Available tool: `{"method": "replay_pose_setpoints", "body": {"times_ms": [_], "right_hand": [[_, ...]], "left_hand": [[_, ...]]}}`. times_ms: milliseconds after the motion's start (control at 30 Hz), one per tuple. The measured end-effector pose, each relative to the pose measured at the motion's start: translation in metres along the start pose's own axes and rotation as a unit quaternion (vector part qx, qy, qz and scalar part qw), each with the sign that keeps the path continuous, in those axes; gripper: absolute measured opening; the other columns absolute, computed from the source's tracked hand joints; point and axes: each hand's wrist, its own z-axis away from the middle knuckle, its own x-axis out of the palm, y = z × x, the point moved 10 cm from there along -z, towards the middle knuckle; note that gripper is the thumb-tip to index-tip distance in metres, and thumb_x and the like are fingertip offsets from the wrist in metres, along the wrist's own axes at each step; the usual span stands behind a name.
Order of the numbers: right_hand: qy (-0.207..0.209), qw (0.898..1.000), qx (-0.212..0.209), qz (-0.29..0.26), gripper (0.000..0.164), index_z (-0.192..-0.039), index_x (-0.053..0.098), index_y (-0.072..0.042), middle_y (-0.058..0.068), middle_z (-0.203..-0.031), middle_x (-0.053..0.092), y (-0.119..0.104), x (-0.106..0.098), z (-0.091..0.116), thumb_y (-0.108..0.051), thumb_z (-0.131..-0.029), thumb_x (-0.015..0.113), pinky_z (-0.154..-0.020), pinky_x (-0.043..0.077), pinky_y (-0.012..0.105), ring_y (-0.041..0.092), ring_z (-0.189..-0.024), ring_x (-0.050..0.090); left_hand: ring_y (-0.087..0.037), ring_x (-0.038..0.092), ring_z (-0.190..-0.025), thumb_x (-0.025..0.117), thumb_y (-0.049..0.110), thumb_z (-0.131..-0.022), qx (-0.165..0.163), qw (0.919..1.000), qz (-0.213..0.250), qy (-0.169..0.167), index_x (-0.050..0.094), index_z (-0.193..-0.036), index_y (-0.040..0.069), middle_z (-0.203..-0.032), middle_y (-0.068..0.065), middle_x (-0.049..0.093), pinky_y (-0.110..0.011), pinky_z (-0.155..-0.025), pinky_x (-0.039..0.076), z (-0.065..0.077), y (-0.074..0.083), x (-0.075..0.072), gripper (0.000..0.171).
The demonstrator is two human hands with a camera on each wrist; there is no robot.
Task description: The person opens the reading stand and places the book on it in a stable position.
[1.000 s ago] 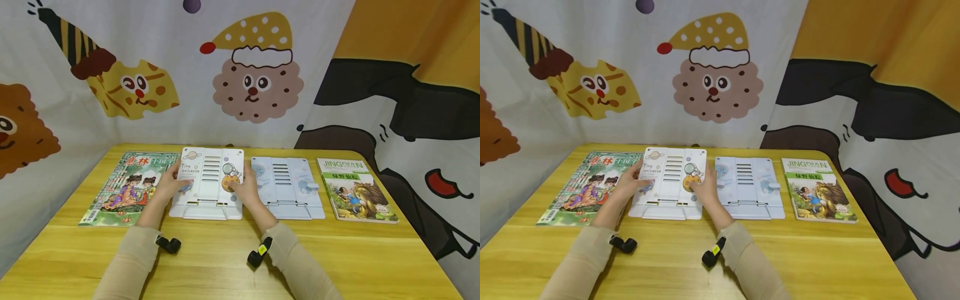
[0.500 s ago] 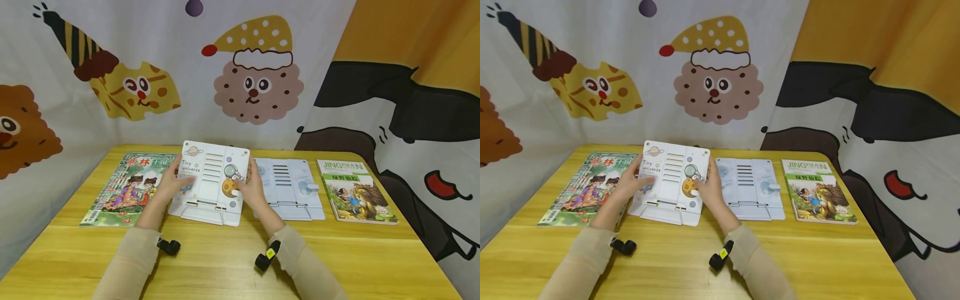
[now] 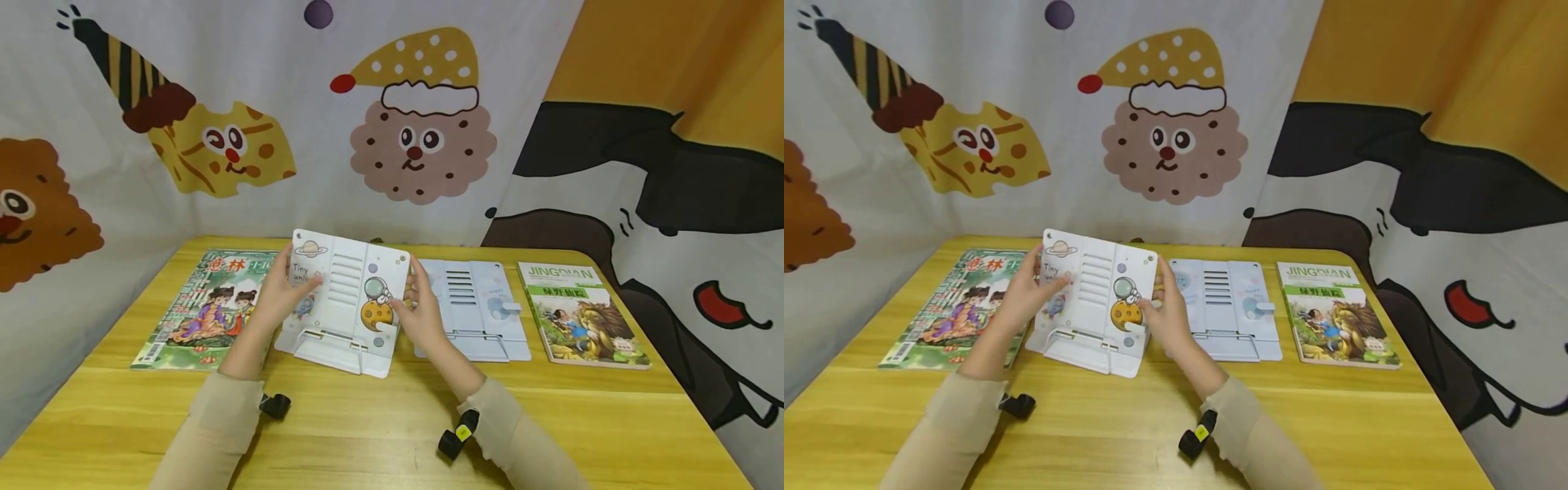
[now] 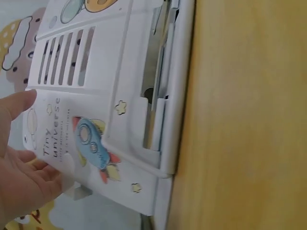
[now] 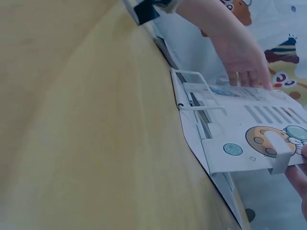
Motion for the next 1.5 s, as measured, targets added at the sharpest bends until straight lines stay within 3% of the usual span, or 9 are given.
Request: {"method": "replay_pose_setpoints", "body": {"times_ms": [167,333,433,533,700,1000,1300,1500], "right_hand": [[-0.016,1.000,-0.024,-0.009,0.088,-0.152,0.020,-0.015,0.014,-0.108,0.050,-0.016,0.004,0.011,0.013,-0.082,0.066,-0.055,0.047,0.021,0.022,-0.081,0.059],[-0.023,0.995,-0.097,-0.007,0.078,-0.143,0.023,-0.002,0.022,-0.102,0.054,-0.042,0.011,0.023,0.017,-0.081,0.065,-0.054,0.053,0.029,0.031,-0.079,0.063],[-0.023,0.987,-0.162,-0.008,0.075,-0.138,0.025,0.002,0.023,-0.099,0.055,-0.056,0.015,0.031,0.019,-0.078,0.067,-0.051,0.053,0.034,0.033,-0.076,0.061],[-0.024,0.975,-0.221,-0.002,0.074,-0.137,0.028,0.000,0.021,-0.098,0.056,-0.070,0.020,0.041,0.018,-0.077,0.068,-0.051,0.054,0.032,0.030,-0.075,0.061],[-0.039,0.959,-0.280,0.014,0.076,-0.137,0.029,-0.004,0.018,-0.094,0.058,-0.089,0.031,0.056,0.019,-0.076,0.069,-0.054,0.054,0.026,0.027,-0.075,0.061],[-0.059,0.948,-0.311,0.043,0.079,-0.137,0.033,-0.010,0.011,-0.086,0.061,-0.109,0.049,0.074,0.012,-0.073,0.075,-0.059,0.051,0.013,0.022,-0.076,0.064],[-0.068,0.944,-0.320,0.045,0.079,-0.138,0.033,-0.010,0.011,-0.095,0.057,-0.116,0.061,0.082,0.009,-0.075,0.076,-0.062,0.050,0.011,0.020,-0.080,0.063],[-0.105,0.941,-0.321,0.036,0.077,-0.140,0.032,-0.009,0.011,-0.097,0.057,-0.118,0.070,0.084,0.006,-0.078,0.075,-0.066,0.050,0.011,0.020,-0.085,0.062]], "left_hand": [[-0.044,0.029,-0.133,0.068,0.035,-0.090,0.028,0.9983,-0.051,-0.001,0.010,-0.152,0.001,-0.150,-0.028,0.024,-0.055,-0.107,0.029,0.005,0.012,-0.004,0.092],[-0.040,0.027,-0.136,0.064,0.042,-0.091,0.048,0.9979,-0.043,0.009,0.014,-0.153,0.004,-0.151,-0.024,0.025,-0.054,-0.109,0.025,0.008,0.025,-0.009,0.088],[-0.038,0.019,-0.140,0.059,0.047,-0.093,0.044,0.9981,-0.044,0.004,0.008,-0.154,0.008,-0.155,-0.021,0.016,-0.054,-0.111,0.020,0.010,0.032,-0.010,0.089],[-0.036,0.008,-0.142,0.055,0.049,-0.094,0.037,0.9985,-0.040,-0.006,-0.004,-0.154,0.014,-0.157,-0.016,0.003,-0.054,-0.112,0.012,0.012,0.038,-0.008,0.092],[-0.031,-0.003,-0.143,0.055,0.051,-0.093,0.045,0.9989,-0.011,-0.005,-0.012,-0.153,0.018,-0.157,-0.012,-0.009,-0.055,-0.112,0.004,0.015,0.049,-0.005,0.096],[-0.040,0.006,-0.141,0.061,0.047,-0.090,0.010,0.9995,0.029,-0.009,-0.010,-0.153,0.028,-0.158,-0.013,-0.005,-0.068,-0.105,0.015,0.020,0.051,-0.002,0.097],[-0.045,0.010,-0.139,0.062,0.034,-0.092,0.015,0.9979,0.041,-0.048,0.010,-0.153,0.023,-0.155,-0.024,0.005,-0.070,-0.100,0.023,0.023,0.060,0.001,0.081],[-0.034,0.002,-0.143,0.058,0.031,-0.094,0.020,0.9913,0.082,-0.102,0.007,-0.153,0.030,-0.158,-0.006,-0.004,-0.069,-0.103,0.019,0.024,0.059,0.005,0.078]]}}
